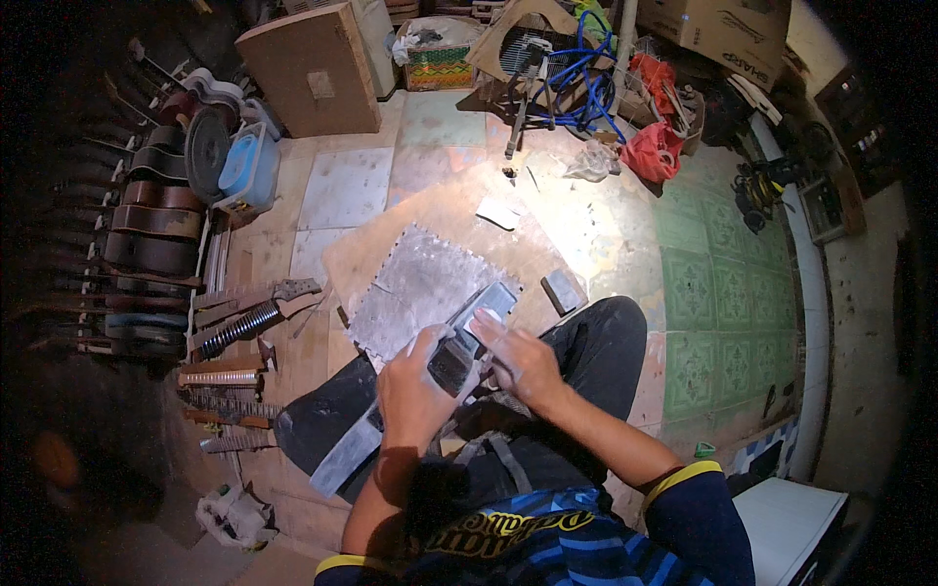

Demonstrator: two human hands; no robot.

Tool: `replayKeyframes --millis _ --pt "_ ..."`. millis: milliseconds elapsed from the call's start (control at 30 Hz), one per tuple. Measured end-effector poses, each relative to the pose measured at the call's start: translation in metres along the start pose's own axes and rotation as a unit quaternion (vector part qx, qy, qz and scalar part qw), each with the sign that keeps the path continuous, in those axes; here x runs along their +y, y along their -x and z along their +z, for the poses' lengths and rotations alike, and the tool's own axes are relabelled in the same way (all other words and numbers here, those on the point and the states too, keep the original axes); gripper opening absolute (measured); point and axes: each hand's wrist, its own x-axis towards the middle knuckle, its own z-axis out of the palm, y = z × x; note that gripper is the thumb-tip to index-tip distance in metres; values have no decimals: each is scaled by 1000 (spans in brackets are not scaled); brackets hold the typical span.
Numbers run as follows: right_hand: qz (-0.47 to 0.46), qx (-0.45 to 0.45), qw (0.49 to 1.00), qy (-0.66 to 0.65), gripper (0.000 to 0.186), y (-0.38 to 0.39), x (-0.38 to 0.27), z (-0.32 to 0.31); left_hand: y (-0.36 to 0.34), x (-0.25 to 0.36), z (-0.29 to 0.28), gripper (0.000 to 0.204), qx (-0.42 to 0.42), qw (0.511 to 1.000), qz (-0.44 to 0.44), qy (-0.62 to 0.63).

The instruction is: The person sands the surface of a dark instrument body using a block-shaped sanding tool, rotating the object to work on different edges and flat surfaces.

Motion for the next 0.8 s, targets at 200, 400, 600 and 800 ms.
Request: replayKeyframes --millis 200,400,600,800 --pt "2 -2 1000 1 67 1 -7 6 -1 -3 4 52 4 1000 9 2" --pt "15 20 997 70 70 -7 15 11 -9 6 2 51 7 1000 2 24" --pt "211 40 977 -5 59 -28 74 11 -15 -4 -3 53 3 999 33 15" --pt "296 147 926 -183 63 -35 27 16 -15 -20 -8 51 5 999 34 38"
